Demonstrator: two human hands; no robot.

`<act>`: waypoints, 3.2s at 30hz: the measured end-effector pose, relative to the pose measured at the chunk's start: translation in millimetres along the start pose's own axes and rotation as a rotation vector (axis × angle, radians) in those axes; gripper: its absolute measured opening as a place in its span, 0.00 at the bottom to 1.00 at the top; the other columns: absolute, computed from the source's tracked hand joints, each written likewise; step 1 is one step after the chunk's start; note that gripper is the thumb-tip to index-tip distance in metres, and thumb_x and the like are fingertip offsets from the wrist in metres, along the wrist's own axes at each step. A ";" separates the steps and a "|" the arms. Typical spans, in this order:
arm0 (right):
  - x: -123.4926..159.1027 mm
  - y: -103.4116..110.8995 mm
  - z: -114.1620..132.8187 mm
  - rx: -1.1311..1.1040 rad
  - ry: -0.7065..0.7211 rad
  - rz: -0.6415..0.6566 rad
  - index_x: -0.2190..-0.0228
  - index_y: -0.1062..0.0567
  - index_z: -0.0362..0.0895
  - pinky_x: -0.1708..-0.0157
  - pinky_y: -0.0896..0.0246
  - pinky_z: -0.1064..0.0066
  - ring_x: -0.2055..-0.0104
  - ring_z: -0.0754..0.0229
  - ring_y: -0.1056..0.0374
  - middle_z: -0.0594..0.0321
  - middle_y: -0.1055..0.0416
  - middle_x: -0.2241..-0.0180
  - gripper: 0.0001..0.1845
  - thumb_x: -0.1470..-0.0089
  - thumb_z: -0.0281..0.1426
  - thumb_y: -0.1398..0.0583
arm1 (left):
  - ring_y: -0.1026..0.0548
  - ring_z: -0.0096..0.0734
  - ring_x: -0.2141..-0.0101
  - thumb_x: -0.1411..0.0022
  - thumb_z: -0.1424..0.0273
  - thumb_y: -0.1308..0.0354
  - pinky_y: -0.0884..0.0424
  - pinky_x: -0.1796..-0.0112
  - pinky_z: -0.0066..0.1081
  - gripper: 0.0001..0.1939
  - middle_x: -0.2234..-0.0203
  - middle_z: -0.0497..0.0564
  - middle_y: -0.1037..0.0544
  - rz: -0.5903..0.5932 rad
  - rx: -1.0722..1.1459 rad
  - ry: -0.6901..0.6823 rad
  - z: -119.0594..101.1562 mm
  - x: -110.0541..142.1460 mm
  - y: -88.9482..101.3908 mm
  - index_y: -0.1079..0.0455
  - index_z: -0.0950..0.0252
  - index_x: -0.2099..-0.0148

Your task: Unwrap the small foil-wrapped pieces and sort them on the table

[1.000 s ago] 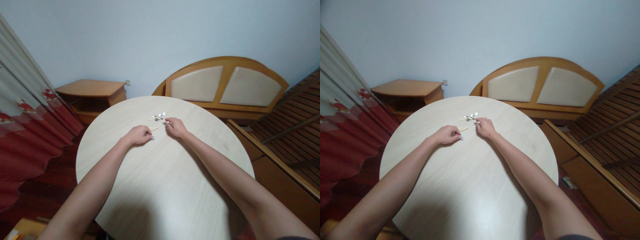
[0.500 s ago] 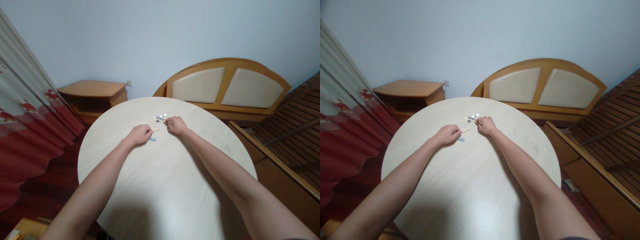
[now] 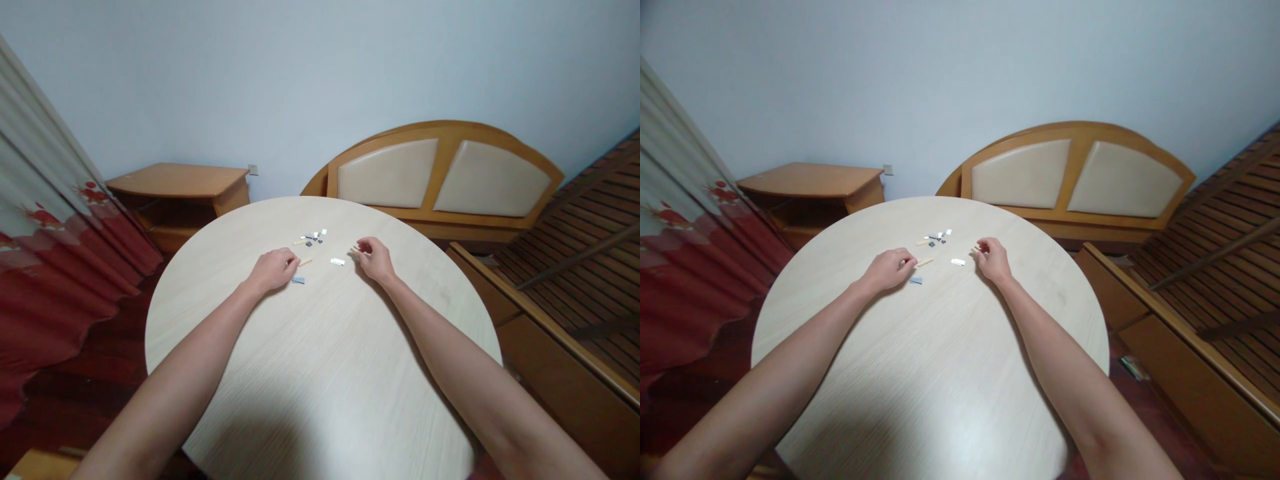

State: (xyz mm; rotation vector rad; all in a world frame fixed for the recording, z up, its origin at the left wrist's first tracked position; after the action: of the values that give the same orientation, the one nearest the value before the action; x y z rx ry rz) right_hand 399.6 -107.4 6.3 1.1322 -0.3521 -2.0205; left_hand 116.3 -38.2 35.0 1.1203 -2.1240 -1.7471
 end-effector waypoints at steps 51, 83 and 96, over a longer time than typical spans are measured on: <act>35.3 -35.3 91.5 -0.021 0.457 0.234 0.52 0.23 0.45 0.52 0.41 0.57 0.52 0.50 0.30 0.52 0.24 0.55 0.15 0.33 0.34 0.46 | 0.22 0.32 0.65 0.30 0.64 0.43 0.31 0.64 0.30 0.11 0.64 0.51 0.18 -0.212 0.109 -0.152 -31.5 0.7 -19.1 0.23 0.63 0.52; 34.2 -35.9 89.6 -0.016 0.459 0.259 0.54 0.23 0.46 0.54 0.43 0.59 0.54 0.51 0.31 0.54 0.23 0.57 0.12 0.34 0.31 0.45 | 0.21 0.31 0.66 0.30 0.60 0.41 0.31 0.64 0.29 0.14 0.66 0.51 0.18 -0.272 0.162 -0.254 -30.8 1.8 -18.3 0.22 0.63 0.54; 32.3 -33.7 88.5 -0.013 0.442 0.225 0.59 0.23 0.46 0.54 0.44 0.59 0.56 0.51 0.31 0.55 0.23 0.61 0.10 0.34 0.33 0.44 | 0.21 0.31 0.66 0.31 0.64 0.41 0.30 0.64 0.29 0.10 0.65 0.51 0.17 -0.260 0.155 -0.233 -30.1 1.7 -19.4 0.22 0.62 0.52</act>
State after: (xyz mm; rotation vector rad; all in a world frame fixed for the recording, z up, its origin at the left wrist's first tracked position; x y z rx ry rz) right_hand 301.0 -120.3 17.9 1.4214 -0.2264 -1.5257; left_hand 140.5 -63.1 26.0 1.3462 -2.3762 -1.9361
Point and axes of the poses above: each hand's wrist, its own x-axis away from the middle knuckle, its own y-axis out of the back of the hand, z = x × y, the point moved 5 cm from there along -x, towards the middle knuckle
